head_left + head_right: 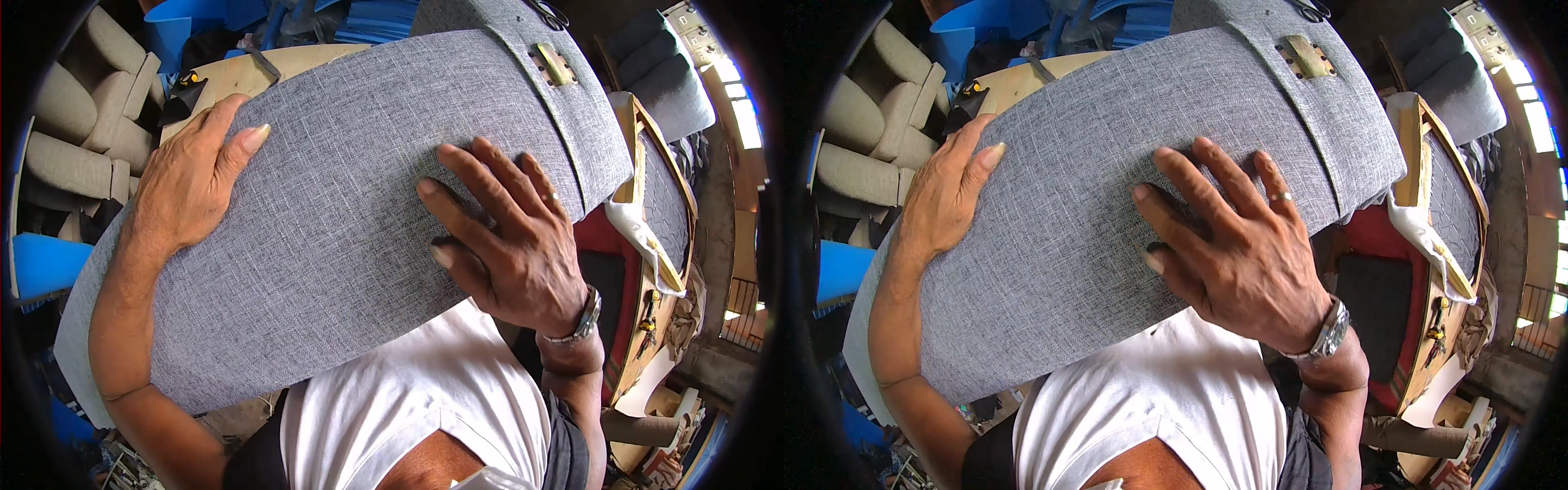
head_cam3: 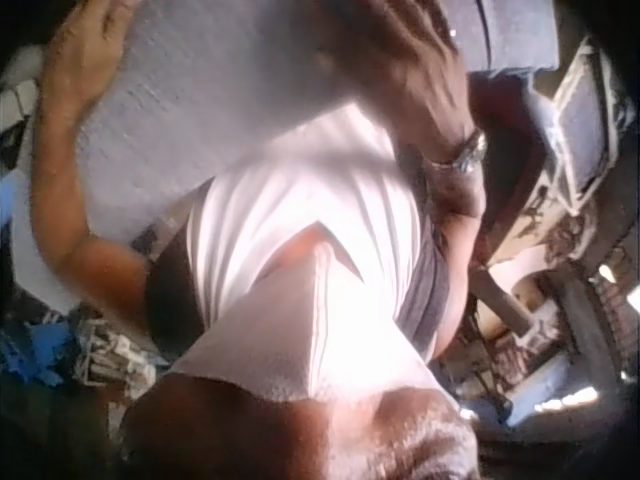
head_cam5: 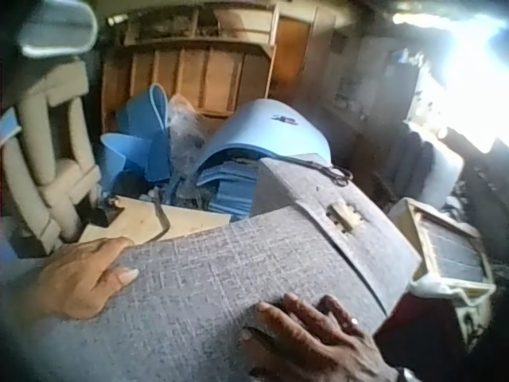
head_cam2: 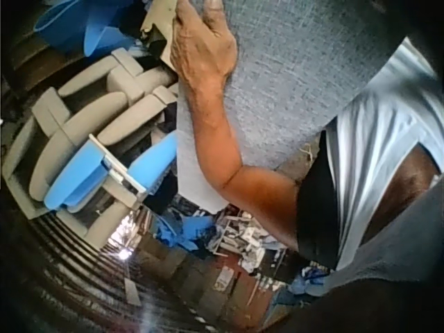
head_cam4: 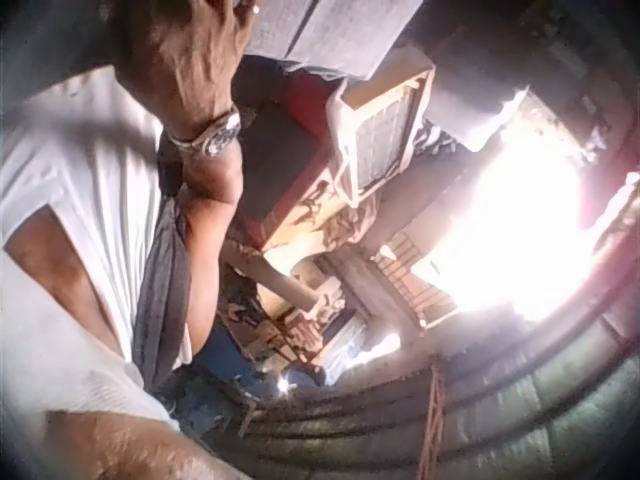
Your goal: Locating and cutting holes in the upholstery fabric of a furniture piece using scissors to prepare for bracket installation.
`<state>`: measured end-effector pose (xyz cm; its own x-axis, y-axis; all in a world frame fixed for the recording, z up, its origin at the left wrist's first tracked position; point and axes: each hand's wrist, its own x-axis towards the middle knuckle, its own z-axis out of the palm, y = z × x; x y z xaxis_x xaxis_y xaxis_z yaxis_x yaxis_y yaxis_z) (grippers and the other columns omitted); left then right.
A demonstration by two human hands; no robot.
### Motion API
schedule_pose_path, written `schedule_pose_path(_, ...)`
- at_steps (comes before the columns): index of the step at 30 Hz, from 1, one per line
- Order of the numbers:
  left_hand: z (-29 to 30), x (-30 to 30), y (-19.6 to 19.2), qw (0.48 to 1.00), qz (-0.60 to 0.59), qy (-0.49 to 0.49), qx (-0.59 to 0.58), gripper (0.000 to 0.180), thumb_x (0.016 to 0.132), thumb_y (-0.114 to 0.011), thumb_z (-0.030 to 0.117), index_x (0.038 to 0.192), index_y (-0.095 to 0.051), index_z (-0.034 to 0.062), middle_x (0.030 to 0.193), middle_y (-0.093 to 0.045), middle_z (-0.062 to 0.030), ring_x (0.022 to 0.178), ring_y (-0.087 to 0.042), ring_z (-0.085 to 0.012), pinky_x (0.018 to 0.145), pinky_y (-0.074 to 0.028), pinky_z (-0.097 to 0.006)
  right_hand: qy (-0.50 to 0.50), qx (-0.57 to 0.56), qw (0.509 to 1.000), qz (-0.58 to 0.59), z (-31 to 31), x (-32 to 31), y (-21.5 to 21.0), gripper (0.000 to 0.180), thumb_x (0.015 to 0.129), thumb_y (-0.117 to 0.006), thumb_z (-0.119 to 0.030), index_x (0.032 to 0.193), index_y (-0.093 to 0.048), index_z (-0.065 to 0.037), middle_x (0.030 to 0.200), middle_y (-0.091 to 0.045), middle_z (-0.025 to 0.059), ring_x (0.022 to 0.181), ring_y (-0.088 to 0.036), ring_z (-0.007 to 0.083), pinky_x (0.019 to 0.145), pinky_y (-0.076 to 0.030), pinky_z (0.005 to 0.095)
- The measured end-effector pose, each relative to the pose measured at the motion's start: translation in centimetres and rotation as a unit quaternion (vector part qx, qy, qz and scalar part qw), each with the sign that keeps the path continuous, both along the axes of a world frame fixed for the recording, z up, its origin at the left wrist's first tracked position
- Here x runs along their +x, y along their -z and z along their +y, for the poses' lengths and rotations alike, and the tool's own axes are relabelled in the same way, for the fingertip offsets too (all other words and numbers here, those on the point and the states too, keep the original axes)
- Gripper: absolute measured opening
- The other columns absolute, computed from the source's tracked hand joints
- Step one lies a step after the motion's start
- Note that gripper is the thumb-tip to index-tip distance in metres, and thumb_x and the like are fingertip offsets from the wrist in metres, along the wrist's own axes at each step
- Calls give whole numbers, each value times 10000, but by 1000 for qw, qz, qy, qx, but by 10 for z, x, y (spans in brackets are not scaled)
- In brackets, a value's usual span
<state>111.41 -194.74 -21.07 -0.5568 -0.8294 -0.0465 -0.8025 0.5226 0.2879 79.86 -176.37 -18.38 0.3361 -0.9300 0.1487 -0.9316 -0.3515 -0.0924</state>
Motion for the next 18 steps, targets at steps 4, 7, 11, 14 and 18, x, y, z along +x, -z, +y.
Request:
schedule_pose_path(4, 0, 2, 1, 1000, 6, 7, 0, 648, 1137, -375, 539, 1551, -506, 58, 1426, -642, -247, 1270, -657, -438, 1091, -510, -537, 13, 18, 1000, 4, 11, 1, -6, 467, 990, -700, -369, 1433, -678, -224, 1623, -526, 104, 1499, -495, 373, 1226, -362, 584)
schedule_pose_path(7, 1, 2, 0, 1000, 4, 7, 1, 661, 1135, -369, 550, 1562, -495, 61, 1436, -635, -248, 1274, -656, -439, 1093, -511, -538, 14, 39, 999, 12, 14, 2, -10, 471, 1002, -685, -404, 1438, -671, -227, 1625, -523, 102, 1497, -498, 366, 1212, -377, 589)
schedule_pose_path(11, 2, -1, 1, 1000, -7, -1, -9, 677, 1134, -356, 564, 1583, -472, 70, 1466, -617, -251, 1307, -639, -444, 1107, -503, -549, 23, 33, 999, 22, 11, 6, -6, 506, 1022, -648, -457, 1466, -644, -215, 1625, -514, 105, 1458, -524, 377, 1167, -419, 582)
schedule_pose_path(14, 4, -1, -1, 1000, -8, 1, -4, 685, 1133, -355, 568, 1590, -462, 69, 1484, -603, -253, 1324, -629, -448, 1111, -500, -555, 17, 11, 1000, 16, 1, 8, -1, 519, 1032, -633, -468, 1477, -631, -200, 1610, -520, 115, 1412, -548, 388, 1135, -444, 571)
schedule_pose_path(18, 6, -1, -1, 1000, -9, -2, -6, 683, 1134, -355, 564, 1587, -465, 65, 1491, -595, -256, 1320, -630, -451, 1109, -501, -559, 6, -5, 1000, 7, -9, 11, 1, 518, 1044, -620, -464, 1479, -625, -183, 1581, -533, 123, 1353, -571, 384, 1094, -464, 555)
